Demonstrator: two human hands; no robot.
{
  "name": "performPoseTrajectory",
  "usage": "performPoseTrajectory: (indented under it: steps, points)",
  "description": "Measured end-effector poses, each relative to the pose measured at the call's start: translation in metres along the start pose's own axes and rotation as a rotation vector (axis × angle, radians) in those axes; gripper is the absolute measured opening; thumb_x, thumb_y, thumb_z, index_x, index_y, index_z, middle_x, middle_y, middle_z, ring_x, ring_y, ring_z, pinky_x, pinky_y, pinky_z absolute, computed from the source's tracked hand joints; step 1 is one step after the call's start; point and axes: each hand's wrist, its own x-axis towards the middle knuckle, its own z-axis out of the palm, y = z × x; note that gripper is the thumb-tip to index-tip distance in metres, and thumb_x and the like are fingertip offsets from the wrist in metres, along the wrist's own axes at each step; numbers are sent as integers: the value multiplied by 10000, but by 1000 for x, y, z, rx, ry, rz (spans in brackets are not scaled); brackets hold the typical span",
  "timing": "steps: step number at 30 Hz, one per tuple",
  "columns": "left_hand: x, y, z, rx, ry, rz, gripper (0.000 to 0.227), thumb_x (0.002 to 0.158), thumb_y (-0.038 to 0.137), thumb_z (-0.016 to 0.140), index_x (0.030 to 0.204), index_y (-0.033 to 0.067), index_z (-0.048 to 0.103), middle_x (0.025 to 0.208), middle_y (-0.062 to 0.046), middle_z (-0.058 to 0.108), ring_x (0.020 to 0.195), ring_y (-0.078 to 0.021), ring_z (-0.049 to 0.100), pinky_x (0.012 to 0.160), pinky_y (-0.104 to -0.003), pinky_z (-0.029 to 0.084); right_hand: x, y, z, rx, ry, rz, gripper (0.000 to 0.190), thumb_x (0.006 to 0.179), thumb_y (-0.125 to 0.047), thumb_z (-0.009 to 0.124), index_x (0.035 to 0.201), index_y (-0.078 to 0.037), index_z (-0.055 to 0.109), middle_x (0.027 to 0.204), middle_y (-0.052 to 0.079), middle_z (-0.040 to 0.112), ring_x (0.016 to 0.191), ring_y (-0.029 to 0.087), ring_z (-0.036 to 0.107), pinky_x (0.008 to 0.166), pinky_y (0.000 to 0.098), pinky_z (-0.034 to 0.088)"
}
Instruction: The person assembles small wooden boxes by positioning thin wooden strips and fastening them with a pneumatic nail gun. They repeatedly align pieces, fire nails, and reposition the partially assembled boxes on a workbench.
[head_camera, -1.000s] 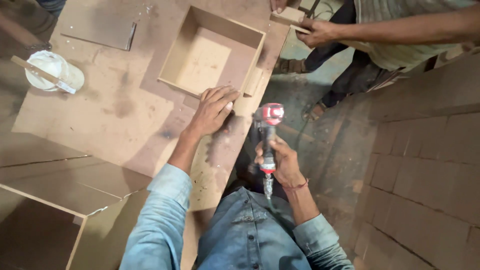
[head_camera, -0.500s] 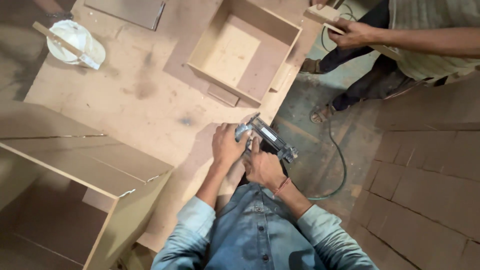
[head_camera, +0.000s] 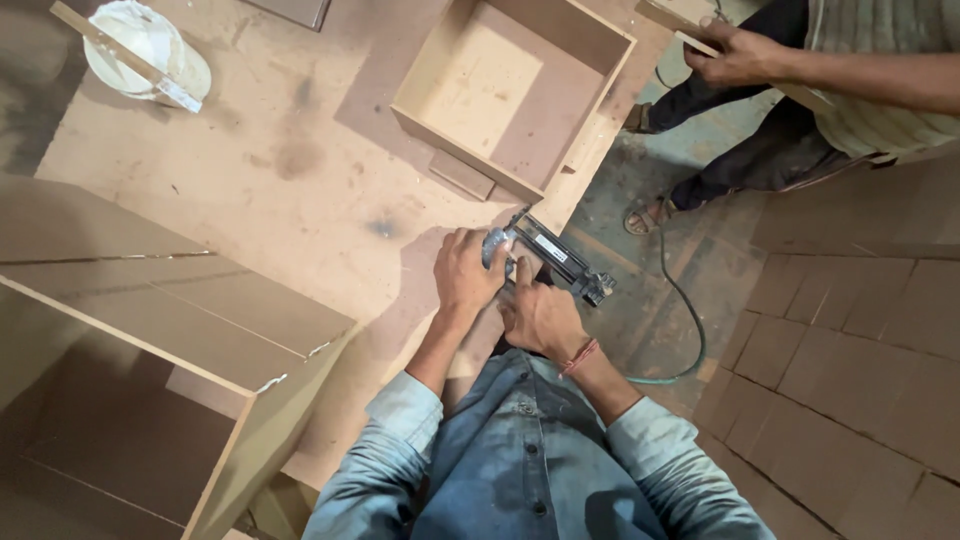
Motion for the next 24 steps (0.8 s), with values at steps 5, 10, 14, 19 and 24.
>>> performPoseTrajectory:
  steps: [5, 10, 14, 19, 24]
  points:
    - [0, 3, -2, -25, 11, 12, 244, 864, 288, 769, 993, 82, 749, 993, -109, 712, 959, -347, 657, 812, -453, 536, -3, 2, 1, 13, 27, -11, 834, 800, -296, 710, 1406, 142, 340, 723, 287, 690, 670, 461, 704, 627, 525, 580]
    - [-2, 10, -10, -72, 83, 86, 243, 871, 267, 763, 1007, 67, 741, 1013, -101, 715, 966, -335, 661, 832, -436, 544, -11, 1, 1, -15, 110, -70, 875, 809, -300, 708, 1435, 166, 313, 697, 257, 688, 581, 435, 689, 538, 517, 565]
    - [-2, 16, -17, -94, 73, 58, 236, 871, 250, 766, 1012, 62, 749, 996, -108, 709, 938, -340, 654, 809, -437, 543, -17, -2, -4, -41, 140, -97, 859, 829, -321, 707, 1426, 174, 338, 685, 241, 688, 554, 408, 687, 518, 492, 565]
    - [0, 19, -22, -102, 89, 95, 223, 880, 244, 766, 1008, 62, 744, 1006, -109, 704, 944, -344, 653, 818, -440, 545, -18, -8, -10, -40, 140, -88, 865, 798, -302, 705, 1416, 182, 342, 674, 245, 689, 555, 410, 686, 518, 493, 561]
    - [0, 22, -25, -93, 95, 93, 261, 873, 250, 776, 1027, 43, 739, 977, -121, 693, 907, -353, 642, 789, -447, 538, -25, -12, -16, -6, 173, -101, 817, 849, -307, 688, 1416, 179, 356, 668, 243, 685, 551, 409, 680, 513, 489, 552]
